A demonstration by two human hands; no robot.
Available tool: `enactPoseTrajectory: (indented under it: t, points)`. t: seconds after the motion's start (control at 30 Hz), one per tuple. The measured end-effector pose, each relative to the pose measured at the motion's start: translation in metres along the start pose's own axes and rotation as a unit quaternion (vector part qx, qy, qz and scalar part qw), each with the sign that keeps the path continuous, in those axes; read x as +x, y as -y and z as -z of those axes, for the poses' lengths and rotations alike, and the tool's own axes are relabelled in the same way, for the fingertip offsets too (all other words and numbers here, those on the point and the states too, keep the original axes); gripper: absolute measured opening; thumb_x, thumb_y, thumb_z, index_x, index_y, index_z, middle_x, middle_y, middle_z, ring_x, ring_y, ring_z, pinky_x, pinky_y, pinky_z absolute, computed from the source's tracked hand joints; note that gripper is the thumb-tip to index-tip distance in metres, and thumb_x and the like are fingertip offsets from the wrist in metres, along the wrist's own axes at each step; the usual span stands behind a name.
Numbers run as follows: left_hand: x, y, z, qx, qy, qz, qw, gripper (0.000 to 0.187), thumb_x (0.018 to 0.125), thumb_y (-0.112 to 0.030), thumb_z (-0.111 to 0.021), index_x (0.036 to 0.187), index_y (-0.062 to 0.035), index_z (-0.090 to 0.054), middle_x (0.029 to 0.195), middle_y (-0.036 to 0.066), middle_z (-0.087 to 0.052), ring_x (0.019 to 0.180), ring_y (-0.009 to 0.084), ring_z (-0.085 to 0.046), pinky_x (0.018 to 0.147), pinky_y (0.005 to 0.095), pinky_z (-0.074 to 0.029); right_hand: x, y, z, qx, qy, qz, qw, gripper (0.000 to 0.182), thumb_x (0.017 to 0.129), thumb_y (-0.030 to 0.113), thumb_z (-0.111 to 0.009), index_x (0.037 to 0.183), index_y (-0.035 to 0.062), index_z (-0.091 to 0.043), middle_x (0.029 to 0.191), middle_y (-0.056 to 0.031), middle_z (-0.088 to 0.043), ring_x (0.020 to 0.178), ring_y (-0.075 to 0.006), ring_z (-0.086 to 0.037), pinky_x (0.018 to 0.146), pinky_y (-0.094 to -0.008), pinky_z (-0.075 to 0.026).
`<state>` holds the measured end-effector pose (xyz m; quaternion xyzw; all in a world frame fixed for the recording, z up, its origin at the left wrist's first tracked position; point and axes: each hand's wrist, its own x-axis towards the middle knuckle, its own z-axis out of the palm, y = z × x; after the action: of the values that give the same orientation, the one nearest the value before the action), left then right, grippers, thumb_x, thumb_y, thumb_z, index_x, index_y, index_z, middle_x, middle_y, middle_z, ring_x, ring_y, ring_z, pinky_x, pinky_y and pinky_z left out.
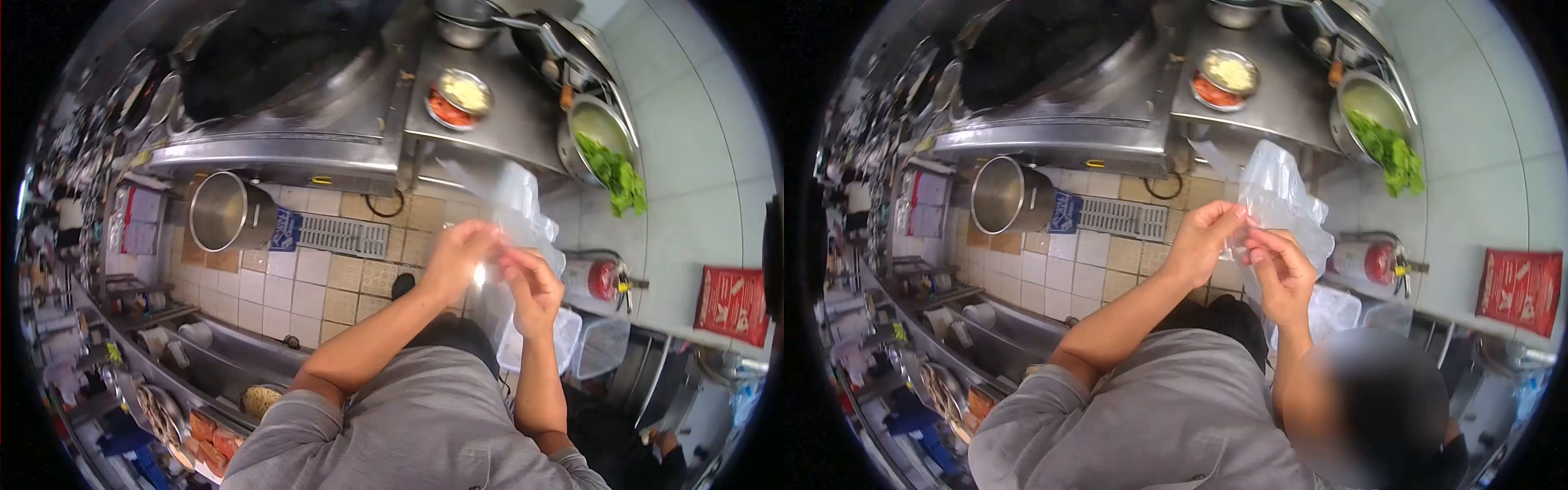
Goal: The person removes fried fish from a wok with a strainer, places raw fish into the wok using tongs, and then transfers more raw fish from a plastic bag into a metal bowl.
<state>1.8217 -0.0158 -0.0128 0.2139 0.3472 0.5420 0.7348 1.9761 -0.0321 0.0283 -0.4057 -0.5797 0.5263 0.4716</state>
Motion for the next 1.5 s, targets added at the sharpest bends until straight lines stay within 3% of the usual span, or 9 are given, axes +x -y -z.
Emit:
enactPoseTrajectory:
  t: [0.1, 0.2, 0.3, 0.47, 0.6, 0.77, 1.0, 1.17, 1.5]
  points:
    - [-0.022, -0.007, 0.022, 0.111, -0.086, -0.093, 0.986, 0.020, 0.100, -0.018, -0.062, 0.100, 0.0008, -0.068, 0.095, 0.008, -0.073, 0.087, 0.0123, -0.068, 0.081, 0.0294, -0.055, 0.011, -0.024, -0.014, -0.100, -0.095, 0.037, 0.990, 0.028, 0.091, 0.001, -0.068, 0.119, -0.0034, -0.065, 0.107, -0.0077, -0.059, 0.087, -0.0115, -0.058, 0.077, -0.0242, -0.049]
    - [-0.047, 0.005, 0.046, 0.090, -0.152, -0.090, 0.980, 0.016, 0.097, -0.017, -0.068, 0.097, -0.0010, -0.070, 0.089, 0.005, -0.072, 0.083, 0.0100, -0.066, 0.077, 0.0270, -0.054, 0.016, -0.048, -0.026, -0.098, 0.040, -0.002, 0.994, 0.032, 0.086, 0.005, -0.075, 0.116, -0.0024, -0.067, 0.104, -0.0050, -0.059, 0.082, -0.0093, -0.053, 0.072, -0.0244, -0.046]
    - [-0.075, 0.013, 0.062, 0.117, -0.210, -0.096, 0.966, 0.016, 0.096, -0.017, -0.071, 0.094, -0.0017, -0.070, 0.087, 0.004, -0.072, 0.080, 0.0080, -0.064, 0.073, 0.0246, -0.052, 0.002, -0.076, -0.046, -0.029, 0.180, -0.070, 0.981, 0.021, 0.085, 0.006, -0.078, 0.104, -0.0001, -0.069, 0.084, 0.0013, -0.060, 0.075, -0.0075, -0.052, 0.069, -0.0244, -0.045]
    - [-0.115, -0.003, 0.074, 0.107, -0.309, -0.121, 0.937, 0.014, 0.093, -0.015, -0.074, 0.095, -0.0013, -0.070, 0.087, 0.004, -0.072, 0.080, 0.0078, -0.064, 0.071, 0.0237, -0.051, -0.016, -0.102, -0.097, 0.072, 0.206, -0.134, 0.967, 0.017, 0.086, 0.005, -0.078, 0.098, 0.0000, -0.068, 0.084, 0.0009, -0.065, 0.074, -0.0063, -0.055, 0.068, -0.0228, -0.046]
    - [-0.134, -0.022, 0.091, 0.015, -0.317, -0.179, 0.931, 0.021, 0.092, -0.010, -0.073, 0.111, -0.0002, -0.069, 0.096, 0.006, -0.073, 0.092, 0.0105, -0.067, 0.083, 0.0259, -0.054, -0.005, -0.103, -0.125, 0.123, 0.239, -0.122, 0.956, 0.020, 0.087, -0.003, -0.074, 0.105, -0.0014, -0.064, 0.095, -0.0066, -0.071, 0.086, -0.0099, -0.067, 0.077, -0.0237, -0.053]
    - [-0.157, -0.041, 0.148, 0.085, -0.330, -0.181, 0.923, 0.019, 0.094, -0.013, -0.071, 0.109, -0.0003, -0.071, 0.099, 0.004, -0.073, 0.093, 0.0087, -0.066, 0.084, 0.0248, -0.054, 0.021, -0.100, -0.180, 0.019, 0.301, -0.054, 0.952, 0.021, 0.087, 0.001, -0.077, 0.104, -0.0008, -0.066, 0.093, -0.0036, -0.068, 0.081, -0.0080, -0.061, 0.073, -0.0225, -0.050]
    - [-0.199, -0.109, 0.260, 0.072, -0.367, -0.208, 0.904, 0.025, 0.096, -0.028, -0.071, 0.098, -0.0032, -0.073, 0.083, -0.005, -0.065, 0.074, 0.0037, -0.054, 0.064, 0.0225, -0.044, 0.018, -0.079, -0.350, -0.004, 0.263, 0.005, 0.965, 0.017, 0.091, 0.012, -0.075, 0.100, 0.0012, -0.066, 0.088, -0.0001, -0.063, 0.077, -0.0059, -0.055, 0.069, -0.0216, -0.046]
    - [-0.267, -0.202, 0.338, 0.125, -0.395, -0.298, 0.860, 0.042, 0.094, -0.039, -0.072, 0.068, -0.0075, -0.059, 0.060, -0.005, -0.050, 0.056, 0.0033, -0.043, 0.048, 0.0259, -0.033, 0.009, -0.067, -0.492, 0.018, 0.257, 0.028, 0.966, 0.018, 0.097, 0.018, -0.068, 0.089, 0.0042, -0.059, 0.083, 0.0020, -0.056, 0.073, -0.0064, -0.046, 0.066, -0.0232, -0.040]
    - [-0.390, -0.283, 0.463, -0.030, -0.426, -0.349, 0.834, 0.037, 0.087, -0.031, -0.082, 0.067, -0.0108, -0.057, 0.061, -0.007, -0.049, 0.055, 0.0020, -0.042, 0.046, 0.0242, -0.031, 0.022, -0.067, -0.695, 0.087, 0.436, 0.008, 0.896, 0.019, 0.098, 0.015, -0.067, 0.086, 0.0055, -0.057, 0.080, 0.0026, -0.056, 0.069, -0.0041, -0.044, 0.062, -0.0198, -0.036]
